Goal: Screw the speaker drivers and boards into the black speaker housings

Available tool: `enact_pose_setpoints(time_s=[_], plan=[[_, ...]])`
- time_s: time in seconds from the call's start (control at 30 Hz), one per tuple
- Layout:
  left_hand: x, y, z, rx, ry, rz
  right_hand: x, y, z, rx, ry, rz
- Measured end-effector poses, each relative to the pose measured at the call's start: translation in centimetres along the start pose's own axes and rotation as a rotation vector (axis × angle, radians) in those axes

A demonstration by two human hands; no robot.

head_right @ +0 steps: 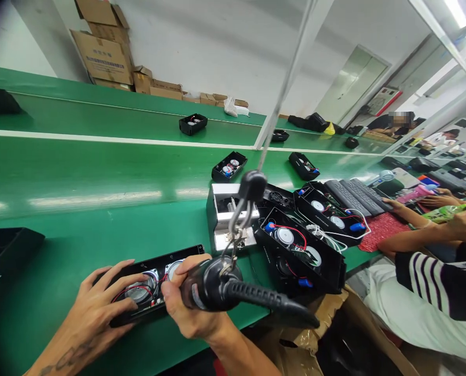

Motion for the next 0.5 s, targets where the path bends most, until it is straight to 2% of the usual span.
enact_pose_setpoints(time_s=[0.13, 0.27, 0.33, 0.4, 0.5], plan=[[-0.2, -0.4, 0.0, -0.022, 0.016, 0.0, 0.2, -0.8, -0.6, -0.148, 0.004, -0.072], [-0.5, -1.2, -0.5, -0.033, 0.027, -0.005, -0.3, -1.6, -0.1, -0.223, -0.018, -0.065], [-0.7, -1.5, -1.0, -0.019, 0.019, 0.011, -0.3, -1.3, -0.2, -0.214, -0.031, -0.063], [-0.7, -1.6, -1.2, 0.041, -0.028, 0.007, 0.3, 0.1, -1.0, -0.182, -0.012, -0.019], [-0.7, -1.8, -0.8, 0.167, -0.118, -0.008, 1.8, 4.8, -3.3, -0.108, 0.133, 0.282]])
Point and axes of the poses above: each hand's wrist, its own x-axis towards the middle knuckle, its own y-axis out of the back of the hand, z = x × y, the point moved 4 cm from there along x, towards the middle knuckle, and after that the axes turned 12 degrees about -z, right-handed, at the moved point
